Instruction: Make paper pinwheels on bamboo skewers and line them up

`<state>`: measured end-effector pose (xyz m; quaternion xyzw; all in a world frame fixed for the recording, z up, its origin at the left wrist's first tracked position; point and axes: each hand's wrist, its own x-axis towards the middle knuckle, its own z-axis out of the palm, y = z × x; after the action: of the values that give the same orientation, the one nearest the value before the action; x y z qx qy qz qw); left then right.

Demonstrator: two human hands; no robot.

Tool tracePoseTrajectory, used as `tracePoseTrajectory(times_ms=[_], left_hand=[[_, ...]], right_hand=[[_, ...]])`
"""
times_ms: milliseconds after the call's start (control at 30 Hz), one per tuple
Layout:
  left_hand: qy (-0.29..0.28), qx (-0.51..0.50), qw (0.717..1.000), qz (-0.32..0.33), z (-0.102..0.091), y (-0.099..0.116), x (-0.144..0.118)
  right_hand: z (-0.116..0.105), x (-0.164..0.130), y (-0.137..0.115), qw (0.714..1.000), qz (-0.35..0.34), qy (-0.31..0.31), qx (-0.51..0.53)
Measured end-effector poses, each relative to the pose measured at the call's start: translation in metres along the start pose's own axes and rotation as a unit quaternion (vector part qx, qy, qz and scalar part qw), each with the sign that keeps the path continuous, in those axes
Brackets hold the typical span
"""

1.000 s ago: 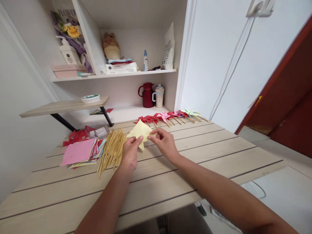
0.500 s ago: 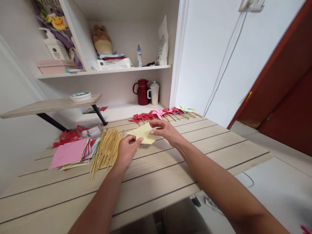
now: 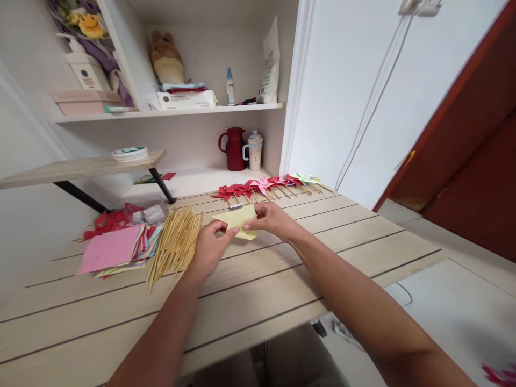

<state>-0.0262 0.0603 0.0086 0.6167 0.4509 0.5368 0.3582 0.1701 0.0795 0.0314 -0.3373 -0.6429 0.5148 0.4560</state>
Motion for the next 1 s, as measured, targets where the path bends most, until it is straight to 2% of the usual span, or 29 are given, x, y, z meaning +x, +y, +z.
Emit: tracePoseTrajectory(times_ms=[367, 567, 667, 733, 900, 933, 1000], left_hand=[[0.0, 0.073, 0.997, 0.02, 0.001, 0.003, 0.0], [0.002, 0.094, 0.995, 0.038, 0.002, 0.002, -0.001], [0.015, 0.053, 0.997, 0.048, 0.003, 0.0, 0.0], [0.046, 0.002, 0.998, 0.045, 0.004, 0.0, 0.0], [0.189, -0.152, 0.97, -0.001, 0.003, -0.001, 0.002], [0.195, -0.184, 0.963, -0.025, 0.003, -0.002, 0.002], [0.163, -0.234, 0.953, -0.097, 0.004, -0.005, 0.002]], right_hand=[[0.007, -0.005, -0.008, 0.999, 0.029, -0.005, -0.036], [0.013, -0.005, -0.004, 0.995, 0.043, 0.083, -0.044], [0.021, -0.003, 0.0, 0.992, 0.057, 0.108, 0.024], [0.025, -0.001, 0.003, 0.987, 0.062, 0.126, 0.083], [0.029, 0.006, 0.008, 0.952, 0.042, 0.212, 0.218], [0.03, 0.007, 0.009, 0.943, 0.041, 0.223, 0.243], [0.034, 0.007, 0.008, 0.927, 0.034, 0.244, 0.283]])
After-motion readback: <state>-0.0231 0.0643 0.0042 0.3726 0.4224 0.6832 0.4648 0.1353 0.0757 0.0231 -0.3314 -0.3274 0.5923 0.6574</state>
